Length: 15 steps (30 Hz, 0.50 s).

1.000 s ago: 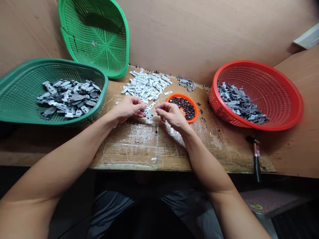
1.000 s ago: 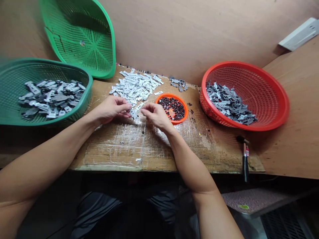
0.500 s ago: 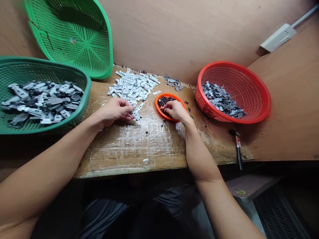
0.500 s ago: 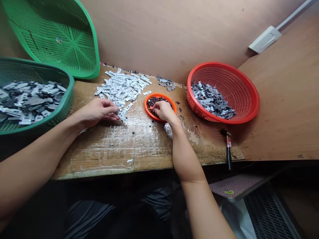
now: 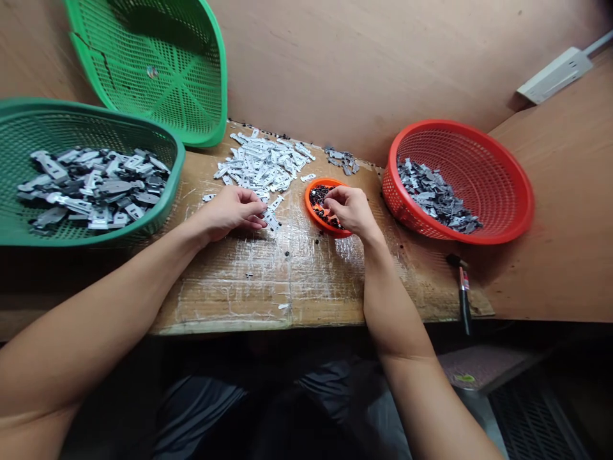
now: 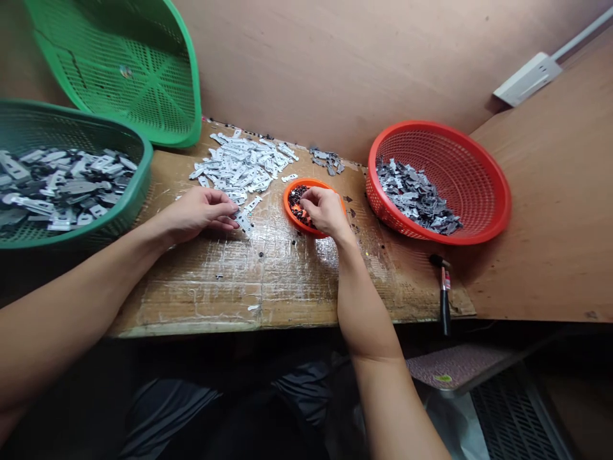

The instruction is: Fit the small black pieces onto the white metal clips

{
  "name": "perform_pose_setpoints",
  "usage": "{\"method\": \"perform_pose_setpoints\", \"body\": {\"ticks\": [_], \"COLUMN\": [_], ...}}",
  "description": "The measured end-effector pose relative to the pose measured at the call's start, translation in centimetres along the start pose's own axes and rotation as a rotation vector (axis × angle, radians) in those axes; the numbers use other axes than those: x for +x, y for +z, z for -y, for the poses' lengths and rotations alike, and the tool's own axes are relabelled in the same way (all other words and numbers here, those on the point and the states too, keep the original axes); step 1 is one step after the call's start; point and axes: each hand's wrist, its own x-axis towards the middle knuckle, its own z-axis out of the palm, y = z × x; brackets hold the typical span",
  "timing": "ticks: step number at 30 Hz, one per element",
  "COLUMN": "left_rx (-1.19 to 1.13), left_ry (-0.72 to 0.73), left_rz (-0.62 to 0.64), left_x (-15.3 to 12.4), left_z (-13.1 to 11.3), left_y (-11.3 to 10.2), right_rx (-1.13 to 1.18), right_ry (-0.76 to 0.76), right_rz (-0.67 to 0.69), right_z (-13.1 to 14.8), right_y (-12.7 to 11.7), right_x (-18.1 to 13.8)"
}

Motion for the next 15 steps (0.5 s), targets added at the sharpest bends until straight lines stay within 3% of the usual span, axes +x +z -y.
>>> {"method": "perform_pose_setpoints", "body": {"ticks": [3,6,10,15], "left_rx": [-0.011,-0.014,-0.035,-0.072], "left_ry": [0.002,0.005,0.014,0.025], "left_rz": [-0.006,0.003,0.039,0.087], "left_x": [-0.4,-0.8,-1.2,-1.2], "left_z": [-0.1,-0.3,-0.5,-0.2], "left_y": [0.4,0.7,0.9,1.1], "right_rx": [0.386,0.526,0.538,0.49], "right_ry": [0.033,0.036,-0.016,-0.058], "right_rz": [0.174,0.288,0.286,0.234], "right_z": [2.4,4.6,5.9,5.7], "right_y": [2.1,4.9,7.3,7.9], "right_x": [-1.0,-1.6,-1.6,-1.3]}}
